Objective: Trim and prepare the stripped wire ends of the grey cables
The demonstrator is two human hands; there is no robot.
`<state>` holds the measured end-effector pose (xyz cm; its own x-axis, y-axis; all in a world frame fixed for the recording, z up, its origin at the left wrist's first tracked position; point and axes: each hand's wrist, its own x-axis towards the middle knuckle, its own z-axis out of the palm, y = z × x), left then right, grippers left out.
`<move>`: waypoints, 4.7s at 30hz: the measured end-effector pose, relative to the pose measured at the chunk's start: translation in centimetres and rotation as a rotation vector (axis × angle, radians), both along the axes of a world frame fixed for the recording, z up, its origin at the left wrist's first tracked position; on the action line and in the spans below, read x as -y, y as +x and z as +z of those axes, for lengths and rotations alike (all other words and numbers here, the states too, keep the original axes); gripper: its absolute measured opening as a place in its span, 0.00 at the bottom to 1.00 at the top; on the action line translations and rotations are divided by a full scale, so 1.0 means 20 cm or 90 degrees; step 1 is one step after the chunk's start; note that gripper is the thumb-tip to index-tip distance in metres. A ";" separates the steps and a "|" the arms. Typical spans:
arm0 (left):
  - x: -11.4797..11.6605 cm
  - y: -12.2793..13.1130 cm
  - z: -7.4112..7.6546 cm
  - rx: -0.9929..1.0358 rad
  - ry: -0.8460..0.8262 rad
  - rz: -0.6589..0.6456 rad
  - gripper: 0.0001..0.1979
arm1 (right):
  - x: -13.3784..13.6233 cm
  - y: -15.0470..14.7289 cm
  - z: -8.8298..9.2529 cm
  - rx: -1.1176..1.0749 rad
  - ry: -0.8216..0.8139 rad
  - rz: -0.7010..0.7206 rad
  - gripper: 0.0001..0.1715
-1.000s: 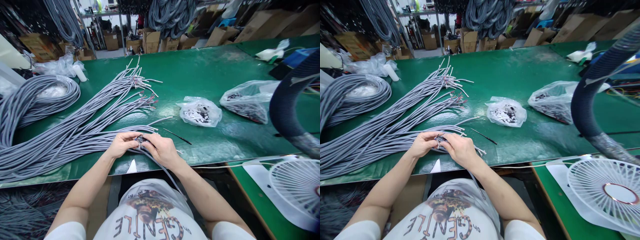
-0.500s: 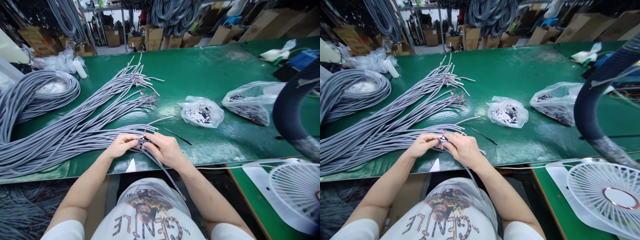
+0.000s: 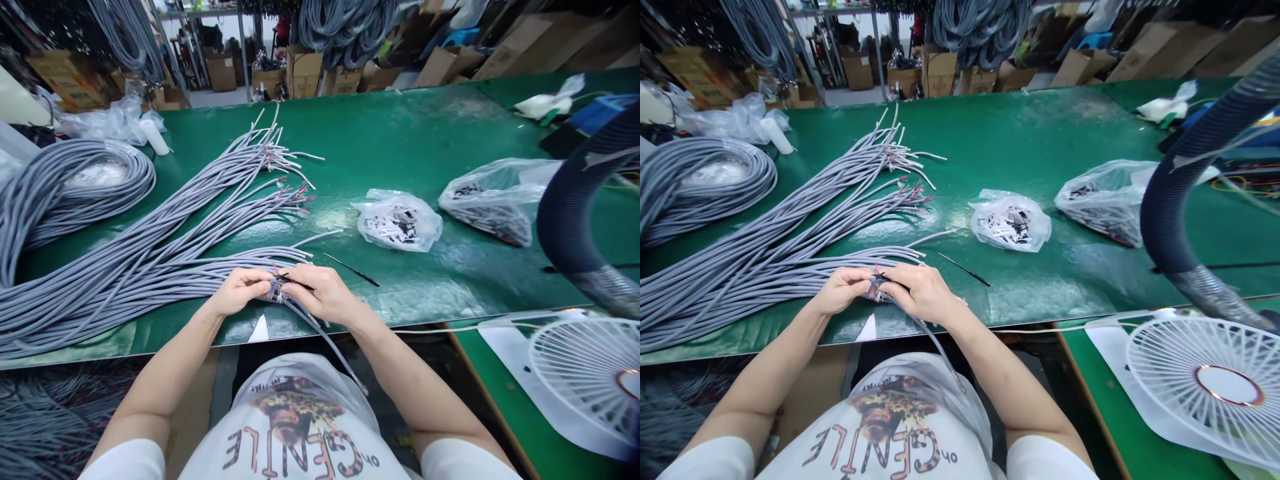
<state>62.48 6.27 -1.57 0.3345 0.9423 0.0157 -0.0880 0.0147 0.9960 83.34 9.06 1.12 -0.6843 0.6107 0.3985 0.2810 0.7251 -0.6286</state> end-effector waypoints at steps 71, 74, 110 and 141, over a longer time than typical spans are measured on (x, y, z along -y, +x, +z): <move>-0.18 0.03 0.09 -0.278 0.108 -0.038 0.14 | -0.19 0.25 0.00 -0.544 -0.300 -0.428 0.16; -0.18 0.04 0.08 -0.253 0.098 0.006 0.15 | -0.34 0.55 -0.02 -0.355 -0.079 -0.652 0.12; -0.14 0.09 0.13 -0.438 0.528 0.200 0.09 | -0.10 -0.02 0.08 -0.320 -0.263 -0.292 0.14; -0.33 -0.38 0.21 -0.805 0.026 -0.110 0.15 | -0.15 0.59 -0.27 0.415 0.081 -0.363 0.14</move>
